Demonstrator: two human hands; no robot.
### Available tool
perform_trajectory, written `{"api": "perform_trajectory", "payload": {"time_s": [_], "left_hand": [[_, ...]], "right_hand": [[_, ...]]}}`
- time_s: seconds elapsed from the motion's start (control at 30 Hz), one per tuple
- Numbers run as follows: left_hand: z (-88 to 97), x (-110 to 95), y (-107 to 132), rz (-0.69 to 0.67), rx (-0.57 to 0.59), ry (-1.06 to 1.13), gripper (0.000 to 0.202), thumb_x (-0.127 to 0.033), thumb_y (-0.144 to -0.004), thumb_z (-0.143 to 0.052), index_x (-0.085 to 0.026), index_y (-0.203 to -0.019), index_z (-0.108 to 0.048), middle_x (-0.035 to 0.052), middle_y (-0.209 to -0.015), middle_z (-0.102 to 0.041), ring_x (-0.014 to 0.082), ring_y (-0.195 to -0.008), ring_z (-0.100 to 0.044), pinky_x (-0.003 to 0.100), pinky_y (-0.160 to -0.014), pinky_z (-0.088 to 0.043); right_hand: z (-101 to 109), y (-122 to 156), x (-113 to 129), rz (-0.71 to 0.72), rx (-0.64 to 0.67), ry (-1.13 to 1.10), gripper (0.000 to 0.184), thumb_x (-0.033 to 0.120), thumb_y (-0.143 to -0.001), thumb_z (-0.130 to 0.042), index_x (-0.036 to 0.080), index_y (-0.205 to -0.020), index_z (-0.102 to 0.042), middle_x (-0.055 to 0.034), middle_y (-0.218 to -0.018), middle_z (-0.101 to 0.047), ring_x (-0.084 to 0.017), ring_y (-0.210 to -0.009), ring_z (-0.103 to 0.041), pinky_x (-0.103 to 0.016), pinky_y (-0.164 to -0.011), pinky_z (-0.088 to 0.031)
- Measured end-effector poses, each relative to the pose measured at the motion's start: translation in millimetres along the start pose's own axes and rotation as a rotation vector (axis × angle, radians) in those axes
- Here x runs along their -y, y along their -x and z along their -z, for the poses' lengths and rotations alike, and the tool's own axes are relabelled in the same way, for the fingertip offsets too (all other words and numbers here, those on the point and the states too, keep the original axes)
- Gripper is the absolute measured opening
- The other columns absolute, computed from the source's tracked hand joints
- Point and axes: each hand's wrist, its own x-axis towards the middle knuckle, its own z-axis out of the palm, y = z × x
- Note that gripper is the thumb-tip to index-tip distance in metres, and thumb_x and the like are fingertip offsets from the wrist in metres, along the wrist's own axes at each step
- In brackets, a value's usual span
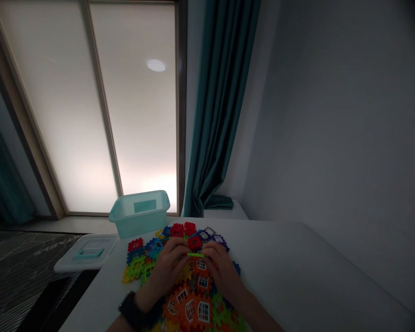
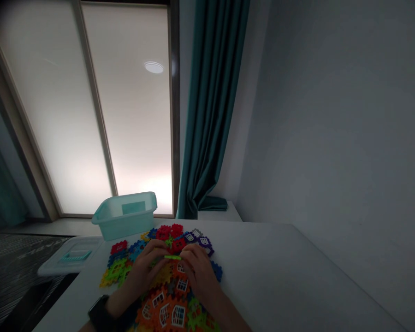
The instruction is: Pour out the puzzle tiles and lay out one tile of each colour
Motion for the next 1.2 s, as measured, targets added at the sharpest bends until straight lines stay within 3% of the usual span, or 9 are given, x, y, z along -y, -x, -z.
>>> {"api": "perform_trajectory", "payload": {"time_s": [0.1,0.23,0.4,0.5,0.6,0.77,0.9,1.2], "left_hand": [[1.1,0.4,-2.4,0.081,0.003,0.039,0.019,-0.032,-0.101,-0.049,-0.022,-0.102,-0.065,0.0071,-0.097,-0.068,0.0233,-0.092,-0.066,0.037,-0.081,-0.057],[2.3,6.5,-6.0,0.09,-0.006,-0.013,0.039,-0.034,-0.097,-0.056,-0.027,-0.135,-0.051,0.0053,-0.103,-0.068,0.0235,-0.092,-0.066,0.039,-0.084,-0.056],[7.7,16.7,-25.0,0.019,-0.016,-0.157,0.049,-0.03,-0.089,-0.069,-0.028,-0.134,-0.052,0.008,-0.121,-0.063,0.0278,-0.107,-0.062,0.044,-0.092,-0.053],[12.6,21.3,-45.3,0.005,-0.008,-0.192,0.044,-0.031,-0.087,-0.073,-0.027,-0.127,-0.057,0.0079,-0.119,-0.062,0.0288,-0.107,-0.061,0.044,-0.091,-0.052],[13.5,25.0,-66.3,-0.011,0.015,-0.164,0.041,-0.034,-0.084,-0.077,-0.025,-0.12,-0.061,0.0073,-0.117,-0.061,0.0278,-0.105,-0.061,0.042,-0.091,-0.052],[5.3,31.9,-87.8,0.047,0.016,0.01,0.038,-0.028,-0.083,-0.077,-0.022,-0.116,-0.06,0.0052,-0.111,-0.059,0.0224,-0.098,-0.061,0.037,-0.089,-0.052],[1.7,34.0,-93.9,0.077,0.049,0.099,0.036,-0.025,-0.083,-0.077,-0.023,-0.114,-0.059,0.0029,-0.106,-0.058,0.0213,-0.095,-0.06,0.036,-0.087,-0.051],[9.7,22.9,-99.6,0.044,0.092,0.063,0.036,-0.026,-0.082,-0.078,-0.025,-0.112,-0.059,0.002,-0.104,-0.057,0.0227,-0.097,-0.059,0.036,-0.087,-0.049]], "right_hand": [[-3.2,-8.9,7.3,-0.078,-0.026,-0.07,0.022,0.034,-0.103,-0.041,0.024,-0.098,-0.061,-0.0061,-0.098,-0.068,-0.023,-0.096,-0.064,-0.036,-0.086,-0.052],[-3.3,-28.2,18.5,-0.244,-0.029,-0.205,0.025,0.04,-0.1,-0.045,0.023,-0.096,-0.062,-0.0049,-0.092,-0.069,-0.023,-0.089,-0.067,-0.034,-0.079,-0.053],[3.0,-59.6,18.8,-0.351,-0.024,-0.426,0.028,0.046,-0.098,-0.048,0.022,-0.092,-0.062,-0.0039,-0.089,-0.071,-0.023,-0.086,-0.068,-0.035,-0.078,-0.055],[8.0,-75.7,9.7,-0.329,-0.028,-0.425,0.027,0.044,-0.096,-0.049,0.021,-0.095,-0.064,-0.0039,-0.089,-0.071,-0.023,-0.084,-0.068,-0.035,-0.076,-0.055],[14.6,-84.9,-2.7,-0.277,-0.04,-0.241,0.028,0.038,-0.097,-0.048,0.021,-0.113,-0.064,-0.0036,-0.086,-0.069,-0.023,-0.082,-0.067,-0.036,-0.076,-0.055],[31.5,-86.4,-21.9,-0.089,0.034,-0.018,0.047,0.03,-0.097,-0.05,0.025,-0.143,-0.048,-0.0084,-0.118,-0.067,-0.025,-0.112,-0.062,-0.045,-0.1,-0.048],[43.6,-88.3,-30.4,-0.039,0.118,0.005,0.056,0.031,-0.092,-0.062,0.027,-0.145,-0.045,-0.0094,-0.138,-0.057,-0.027,-0.129,-0.052,-0.047,-0.109,-0.043],[54.3,-93.4,-25.9,0.028,0.098,0.016,0.047,0.027,-0.091,-0.067,0.029,-0.136,-0.051,-0.0085,-0.132,-0.06,-0.028,-0.123,-0.057,-0.047,-0.105,-0.049]]}}
